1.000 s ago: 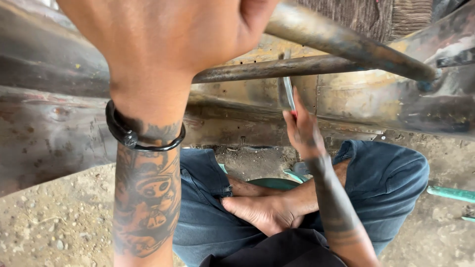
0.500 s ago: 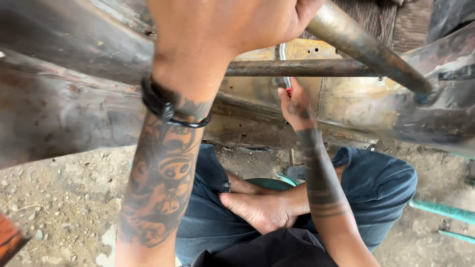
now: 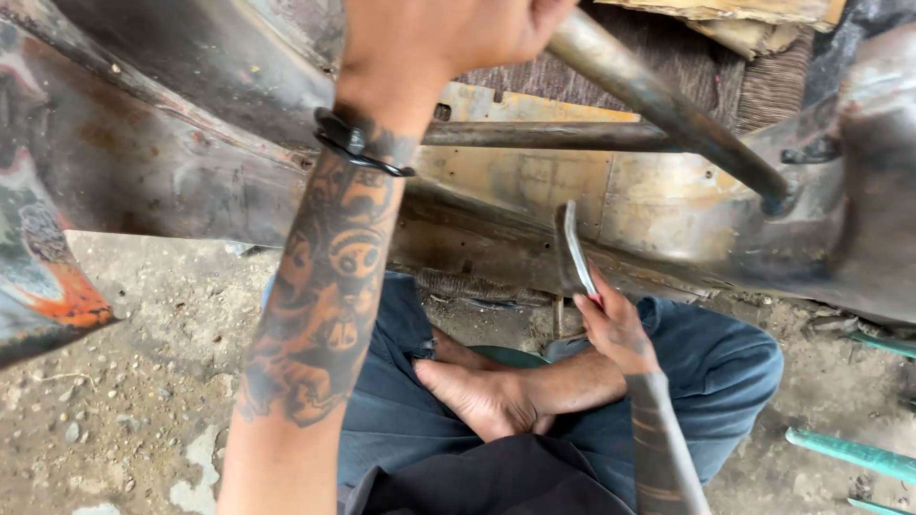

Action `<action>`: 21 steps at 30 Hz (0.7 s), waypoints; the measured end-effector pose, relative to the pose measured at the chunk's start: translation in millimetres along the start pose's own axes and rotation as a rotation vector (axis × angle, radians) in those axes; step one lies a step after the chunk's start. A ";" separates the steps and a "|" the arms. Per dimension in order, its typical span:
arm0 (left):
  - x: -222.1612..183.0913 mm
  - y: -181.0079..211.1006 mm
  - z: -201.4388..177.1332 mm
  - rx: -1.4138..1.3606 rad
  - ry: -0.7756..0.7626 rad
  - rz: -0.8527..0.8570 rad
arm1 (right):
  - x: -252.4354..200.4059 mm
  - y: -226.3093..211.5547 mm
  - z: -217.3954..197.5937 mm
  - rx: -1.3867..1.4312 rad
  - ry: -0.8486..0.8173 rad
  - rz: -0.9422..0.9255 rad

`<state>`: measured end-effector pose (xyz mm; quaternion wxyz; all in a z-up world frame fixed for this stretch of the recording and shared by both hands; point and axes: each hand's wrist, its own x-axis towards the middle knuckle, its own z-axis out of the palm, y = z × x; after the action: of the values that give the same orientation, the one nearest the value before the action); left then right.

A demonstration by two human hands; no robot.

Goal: Cleaning a motorcycle frame by scraping and scrubbing with a wire brush.

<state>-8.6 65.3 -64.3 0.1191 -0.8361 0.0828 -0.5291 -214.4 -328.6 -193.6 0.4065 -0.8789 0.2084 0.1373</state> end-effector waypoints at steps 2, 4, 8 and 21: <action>11.5 8.6 -3.6 -0.006 0.016 0.002 | -8.4 20.8 -25.0 0.021 0.022 0.047; 24.2 20.9 -8.7 -0.024 0.032 0.014 | -15.0 46.2 -47.2 -0.060 -0.010 -0.357; 55.8 43.1 -17.0 -0.048 0.091 0.042 | -33.8 -40.4 -15.1 -0.342 0.009 -0.242; 70.3 48.0 -1.2 0.029 0.143 0.200 | 118.7 156.1 3.4 0.320 -0.012 -0.728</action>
<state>19.7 0.6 -16.8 0.1771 -0.7819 0.1666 -0.5741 -185.4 -447.2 -347.2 0.5614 -0.8202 -0.1005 -0.0451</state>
